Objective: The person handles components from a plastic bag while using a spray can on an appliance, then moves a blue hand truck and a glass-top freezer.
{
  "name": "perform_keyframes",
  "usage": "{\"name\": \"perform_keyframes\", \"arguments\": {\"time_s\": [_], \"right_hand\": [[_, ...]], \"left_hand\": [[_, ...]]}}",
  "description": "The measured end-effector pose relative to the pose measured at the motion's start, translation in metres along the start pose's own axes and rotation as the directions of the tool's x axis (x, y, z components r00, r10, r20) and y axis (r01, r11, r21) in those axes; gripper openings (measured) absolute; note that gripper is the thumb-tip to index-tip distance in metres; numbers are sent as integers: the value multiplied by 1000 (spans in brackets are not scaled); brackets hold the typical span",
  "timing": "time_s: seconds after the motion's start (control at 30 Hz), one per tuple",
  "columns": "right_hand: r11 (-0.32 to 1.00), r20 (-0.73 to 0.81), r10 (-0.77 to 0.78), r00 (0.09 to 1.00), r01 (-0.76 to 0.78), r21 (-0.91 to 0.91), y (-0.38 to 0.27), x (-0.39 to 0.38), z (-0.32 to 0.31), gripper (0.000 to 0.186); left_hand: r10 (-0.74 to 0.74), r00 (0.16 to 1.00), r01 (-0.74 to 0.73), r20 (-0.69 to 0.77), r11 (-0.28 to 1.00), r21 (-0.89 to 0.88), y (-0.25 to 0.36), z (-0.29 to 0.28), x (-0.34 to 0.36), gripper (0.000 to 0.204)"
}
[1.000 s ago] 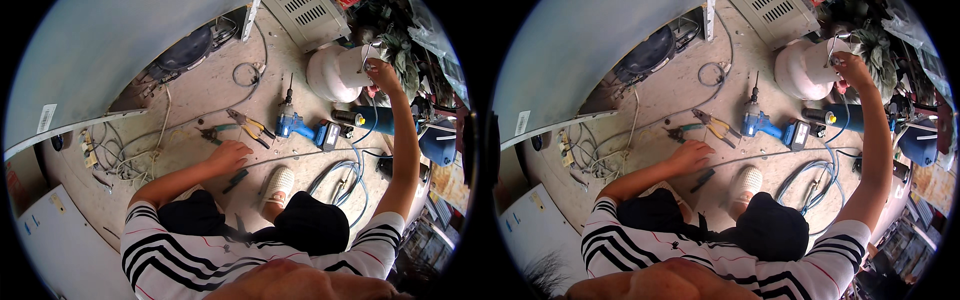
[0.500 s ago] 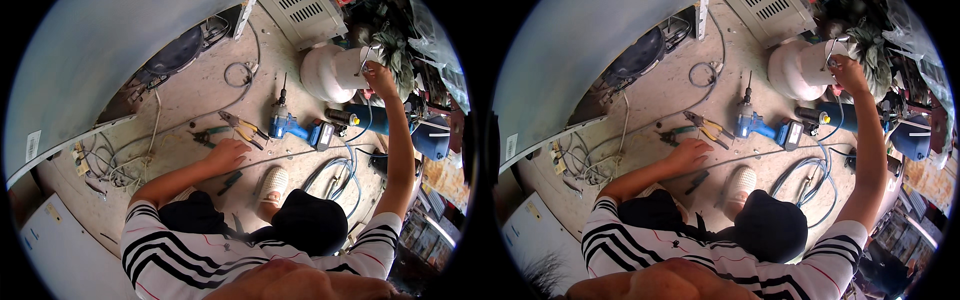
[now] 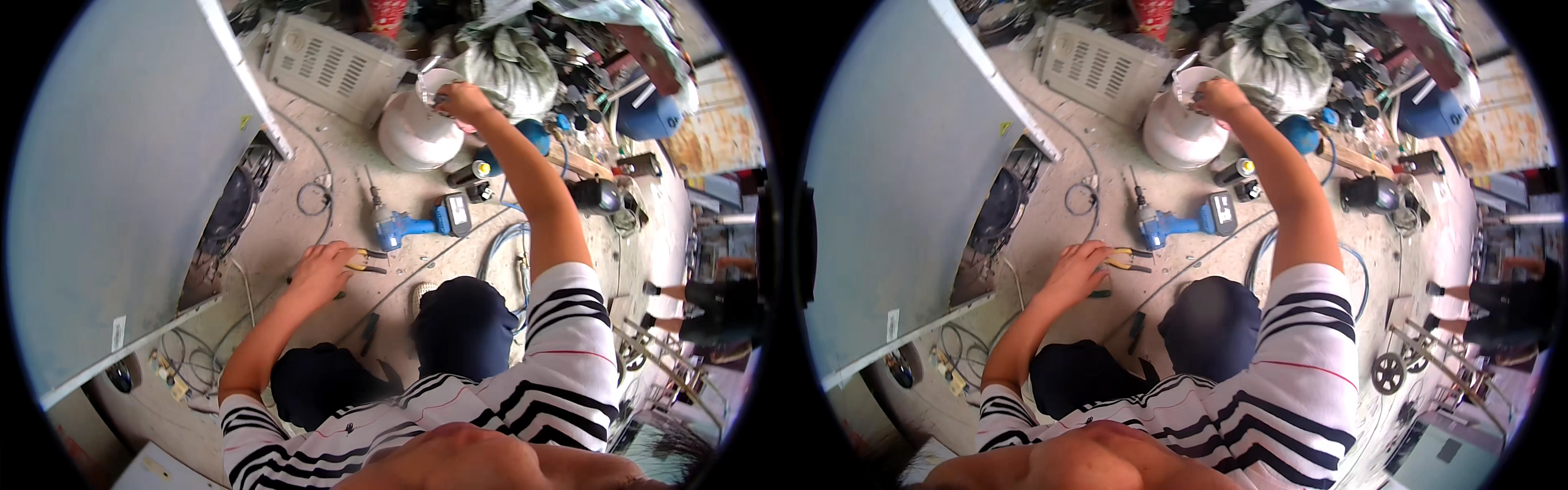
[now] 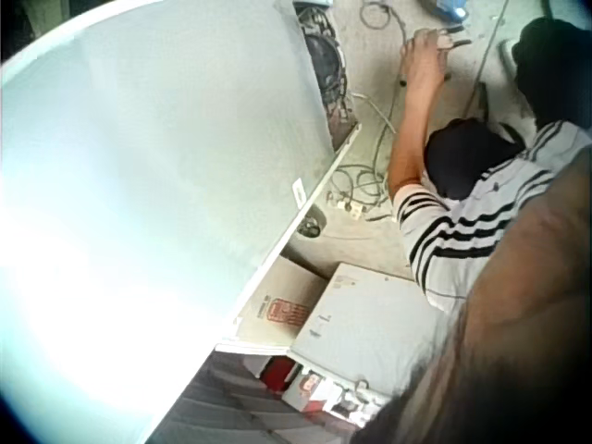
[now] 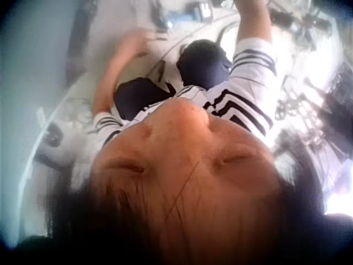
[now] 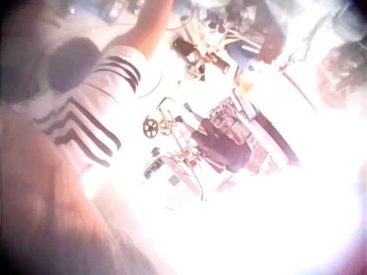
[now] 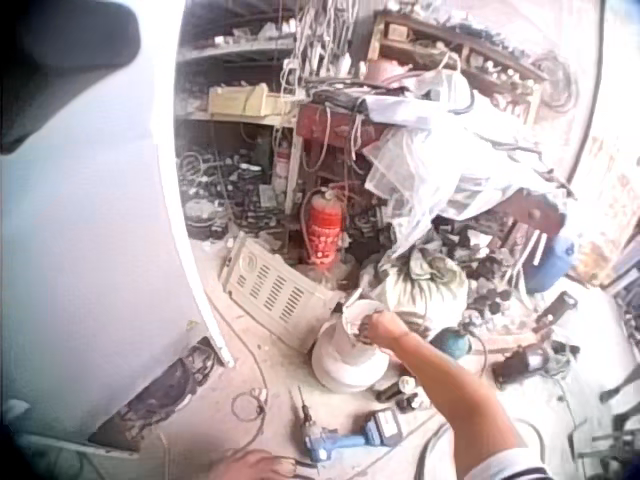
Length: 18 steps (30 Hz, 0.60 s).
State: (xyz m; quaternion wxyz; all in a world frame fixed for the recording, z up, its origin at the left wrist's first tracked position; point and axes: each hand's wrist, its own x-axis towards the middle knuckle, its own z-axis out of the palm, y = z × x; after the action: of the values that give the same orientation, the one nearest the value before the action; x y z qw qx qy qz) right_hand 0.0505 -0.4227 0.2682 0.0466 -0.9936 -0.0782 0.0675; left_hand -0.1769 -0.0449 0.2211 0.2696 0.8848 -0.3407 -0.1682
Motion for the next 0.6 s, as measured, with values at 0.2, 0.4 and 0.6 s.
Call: {"name": "perform_keyframes", "arguments": {"time_s": [0.2, 0.4, 0.6], "right_hand": [[992, -408, 107, 907, -68, 109, 21, -50, -4, 32], [949, -340, 260, 904, -304, -82, 138, -121, -67, 30], [952, -56, 288, 956, -279, 127, 211, -176, -79, 51]], "left_hand": [[22, 1000, -22, 0, 997, 79, 57, -55, 12, 46], [-118, 991, 107, 68, 984, 146, 76, -66, -28, 50], [-41, 995, 61, -88, 970, 234, 125, -86, -32, 49]]}}
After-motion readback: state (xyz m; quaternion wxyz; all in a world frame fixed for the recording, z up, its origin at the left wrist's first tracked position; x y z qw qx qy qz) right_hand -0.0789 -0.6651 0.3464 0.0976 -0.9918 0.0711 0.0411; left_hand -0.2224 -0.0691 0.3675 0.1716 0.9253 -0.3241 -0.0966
